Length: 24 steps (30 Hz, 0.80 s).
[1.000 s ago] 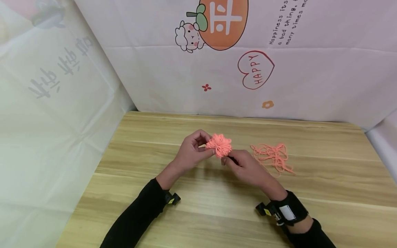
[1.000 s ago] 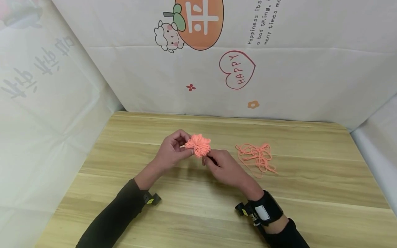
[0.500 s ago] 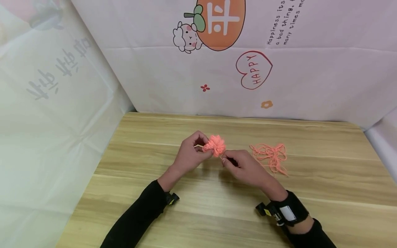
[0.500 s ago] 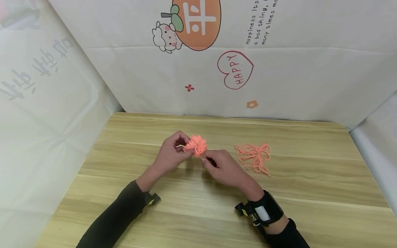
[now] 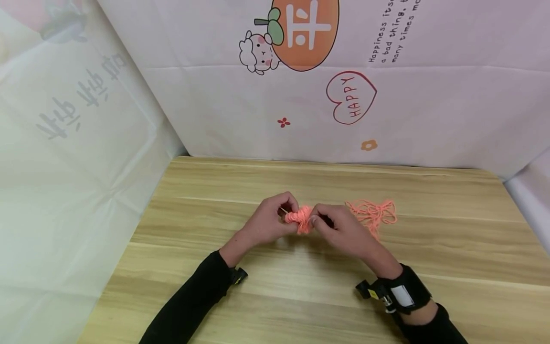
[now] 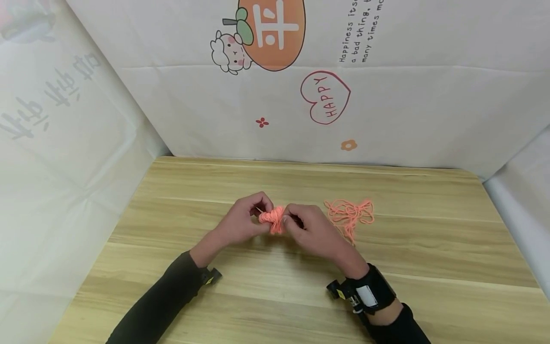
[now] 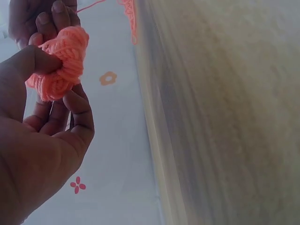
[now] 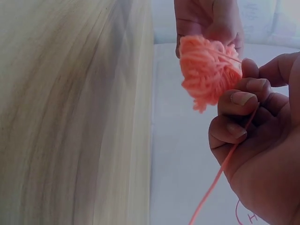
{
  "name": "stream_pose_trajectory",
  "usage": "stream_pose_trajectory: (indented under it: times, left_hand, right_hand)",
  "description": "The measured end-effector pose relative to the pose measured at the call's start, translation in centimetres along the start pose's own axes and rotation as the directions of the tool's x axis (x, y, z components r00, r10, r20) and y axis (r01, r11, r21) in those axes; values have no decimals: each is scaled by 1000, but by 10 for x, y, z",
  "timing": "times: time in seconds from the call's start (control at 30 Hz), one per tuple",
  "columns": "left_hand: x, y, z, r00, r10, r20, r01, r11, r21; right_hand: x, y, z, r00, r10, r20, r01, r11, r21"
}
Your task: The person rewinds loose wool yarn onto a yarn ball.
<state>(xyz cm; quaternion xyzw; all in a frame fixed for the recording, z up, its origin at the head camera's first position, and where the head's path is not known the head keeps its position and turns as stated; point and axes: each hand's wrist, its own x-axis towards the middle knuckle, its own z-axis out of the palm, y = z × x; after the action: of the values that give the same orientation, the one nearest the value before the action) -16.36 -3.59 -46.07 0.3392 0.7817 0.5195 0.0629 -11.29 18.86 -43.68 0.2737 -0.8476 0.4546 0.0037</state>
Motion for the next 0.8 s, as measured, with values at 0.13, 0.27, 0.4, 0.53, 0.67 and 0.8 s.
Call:
stream_pose_trajectory:
  times: [0.13, 0.27, 0.4, 0.53, 0.67, 0.8]
  left_hand:
    - [0, 1, 1, 999, 3, 51, -3, 1000, -16]
    - [-1, 9, 0, 995, 31, 98, -25, 998, -62]
    - [-3, 24, -4, 988, 68, 142, -46, 987, -154]
    - [-4, 33, -8, 975, 65, 212, -19, 977, -213]
    - [-4, 31, -7, 955, 75, 287, 8, 961, -278]
    - [-3, 20, -4, 945, 113, 307, 13, 924, -382]
  right_hand:
    - [0, 0, -2, 1000, 7, -24, -7, 1000, 18]
    - [0, 1, -5, 999, 26, -27, -26, 999, 21]
    - [1, -5, -8, 999, 37, -30, -37, 999, 24]
    - [2, -21, -12, 999, 37, -35, -36, 999, 40]
    - [2, -29, -15, 999, 33, 1, -33, 997, 75]
    - [1, -12, -11, 1000, 10, 24, -12, 996, 87]
